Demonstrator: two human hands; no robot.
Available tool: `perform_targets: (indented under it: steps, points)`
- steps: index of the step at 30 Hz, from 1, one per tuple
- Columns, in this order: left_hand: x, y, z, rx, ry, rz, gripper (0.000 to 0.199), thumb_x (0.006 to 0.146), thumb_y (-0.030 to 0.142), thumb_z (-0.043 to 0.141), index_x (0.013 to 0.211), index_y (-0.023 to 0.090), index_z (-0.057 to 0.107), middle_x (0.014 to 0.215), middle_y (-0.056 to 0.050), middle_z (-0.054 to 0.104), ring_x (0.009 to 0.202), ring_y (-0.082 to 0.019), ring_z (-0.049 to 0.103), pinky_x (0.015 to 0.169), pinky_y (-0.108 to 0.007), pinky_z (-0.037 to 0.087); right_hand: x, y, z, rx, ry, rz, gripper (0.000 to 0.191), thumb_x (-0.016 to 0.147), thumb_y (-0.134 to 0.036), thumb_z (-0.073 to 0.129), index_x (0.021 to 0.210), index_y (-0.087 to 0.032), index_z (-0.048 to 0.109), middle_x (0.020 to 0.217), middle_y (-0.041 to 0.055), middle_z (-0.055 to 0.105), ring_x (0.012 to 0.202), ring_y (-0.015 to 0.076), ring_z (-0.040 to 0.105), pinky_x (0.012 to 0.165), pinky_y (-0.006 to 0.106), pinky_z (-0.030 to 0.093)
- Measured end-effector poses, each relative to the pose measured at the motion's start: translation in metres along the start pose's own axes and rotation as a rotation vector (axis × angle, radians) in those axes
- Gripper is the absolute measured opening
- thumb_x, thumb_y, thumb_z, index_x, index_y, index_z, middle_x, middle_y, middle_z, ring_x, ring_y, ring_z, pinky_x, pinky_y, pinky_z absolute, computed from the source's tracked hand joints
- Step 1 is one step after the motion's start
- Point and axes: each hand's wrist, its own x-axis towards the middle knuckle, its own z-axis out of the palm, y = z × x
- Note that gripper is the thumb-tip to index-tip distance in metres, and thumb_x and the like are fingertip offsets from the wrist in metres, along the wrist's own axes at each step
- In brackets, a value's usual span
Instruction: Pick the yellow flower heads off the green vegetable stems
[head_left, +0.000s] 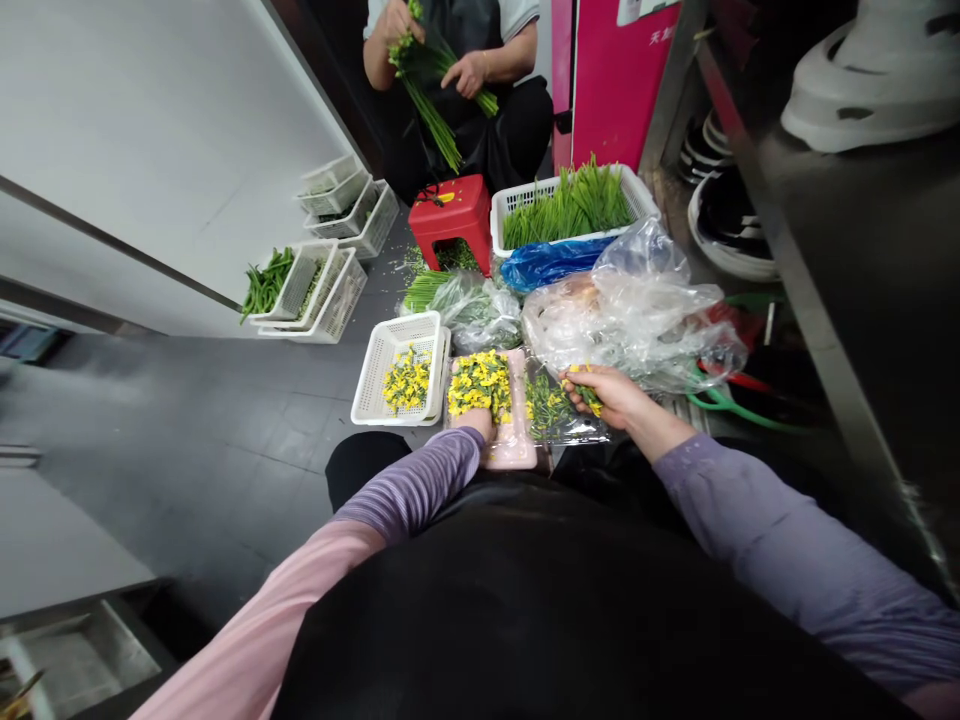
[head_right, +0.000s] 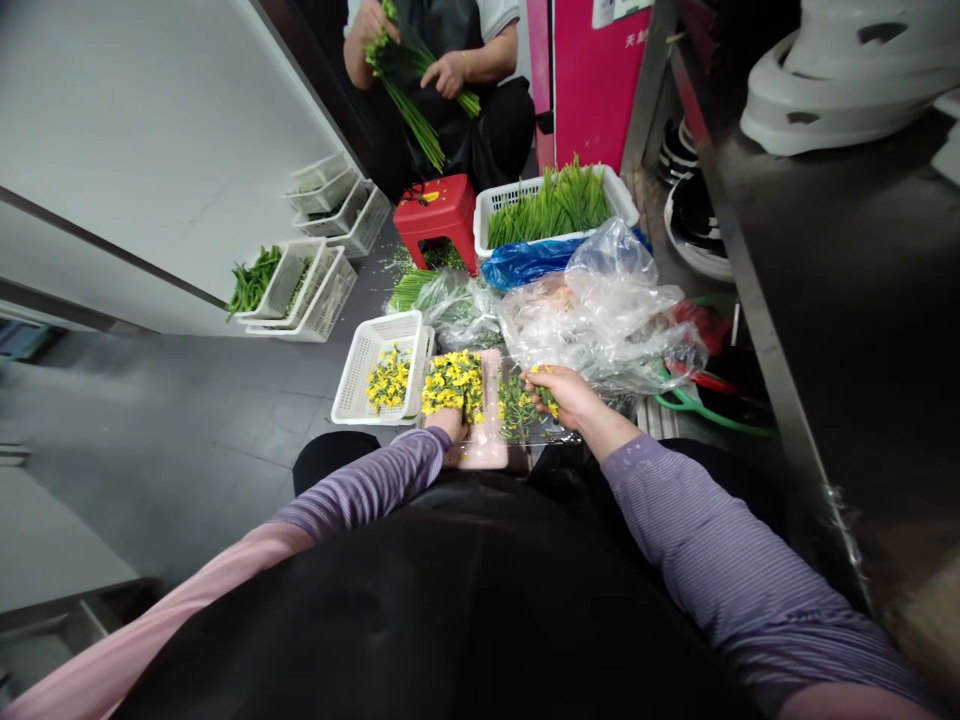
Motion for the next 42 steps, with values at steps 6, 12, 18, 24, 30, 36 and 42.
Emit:
perform_targets:
  steps: [6, 12, 18, 24, 30, 36, 42]
  points:
    - [0.002, -0.013, -0.010, 0.049, -0.012, -0.033, 0.018, 0.073, 0.028, 0.060, 0.071, 0.010, 0.055, 0.067, -0.005, 0.058, 0.068, -0.012, 0.055, 0.061, -0.022, 0.041, 0.004, 0.007, 0.000, -0.060, -0.001, 0.035, 0.006, 0.071, -0.014, 0.057, 0.077, -0.012, 0.057, 0.056, -0.0017, 0.052, 0.040, 0.0055, 0.047, 0.033, 0.015, 0.035]
    - [0.009, -0.013, -0.032, -0.176, -0.120, -0.012, 0.024, 0.073, 0.025, 0.058, 0.059, 0.017, 0.040, 0.036, 0.006, 0.041, 0.033, -0.007, 0.039, 0.041, -0.020, 0.032, 0.009, 0.015, 0.005, -0.106, 0.022, 0.062, 0.008, 0.069, -0.009, 0.056, 0.077, -0.012, 0.056, 0.056, -0.0008, 0.053, 0.044, 0.0080, 0.052, 0.034, 0.016, 0.037]
    - [0.006, 0.012, -0.034, -0.569, -0.200, 0.114, 0.031, 0.071, 0.028, 0.061, 0.058, 0.018, 0.034, 0.033, 0.008, 0.040, 0.029, -0.006, 0.037, 0.036, -0.018, 0.030, 0.016, 0.027, 0.016, -0.353, 0.012, -0.025, 0.013, 0.066, -0.017, 0.060, 0.079, -0.016, 0.056, 0.054, -0.0035, 0.052, 0.040, 0.0066, 0.044, 0.036, 0.019, 0.036]
    - [-0.002, 0.045, -0.023, -0.726, -0.348, 0.158, 0.032, 0.067, 0.034, 0.065, 0.062, 0.016, 0.039, 0.038, 0.005, 0.046, 0.030, -0.006, 0.041, 0.035, -0.017, 0.031, 0.024, 0.035, 0.029, -1.009, -0.006, -0.534, 0.027, 0.058, -0.018, 0.066, 0.085, -0.020, 0.061, 0.073, 0.0003, 0.061, 0.068, 0.0149, 0.055, 0.061, 0.024, 0.040]
    - [0.000, 0.054, -0.029, -0.898, -0.504, 0.172, 0.021, 0.069, 0.021, 0.063, 0.066, 0.013, 0.044, 0.041, 0.005, 0.047, 0.034, -0.004, 0.042, 0.037, -0.015, 0.034, 0.025, 0.024, 0.021, -1.064, -0.021, -0.515, 0.009, 0.064, -0.023, 0.061, 0.072, -0.020, 0.061, 0.066, -0.0001, 0.060, 0.064, 0.0143, 0.052, 0.058, 0.023, 0.036]
    - [-0.003, 0.041, -0.033, -1.037, -0.482, 0.137, 0.012, 0.068, 0.008, 0.051, 0.071, 0.014, 0.041, 0.058, 0.001, 0.056, 0.036, -0.004, 0.043, 0.035, -0.016, 0.035, 0.016, 0.011, 0.013, -0.311, -0.119, -0.060, 0.023, 0.066, -0.032, 0.061, 0.082, -0.016, 0.059, 0.055, -0.0022, 0.049, 0.041, 0.0058, 0.036, 0.035, 0.018, 0.019]
    - [-0.020, 0.034, -0.016, -1.021, -0.626, 0.234, 0.015, 0.066, 0.013, 0.052, 0.080, 0.013, 0.047, 0.054, 0.004, 0.049, 0.033, -0.005, 0.040, 0.032, -0.017, 0.030, -0.008, 0.015, 0.021, 0.015, -0.179, 0.049, 0.019, 0.063, -0.026, 0.064, 0.078, -0.014, 0.060, 0.065, 0.0006, 0.052, 0.044, 0.0036, 0.038, 0.032, 0.014, 0.019]
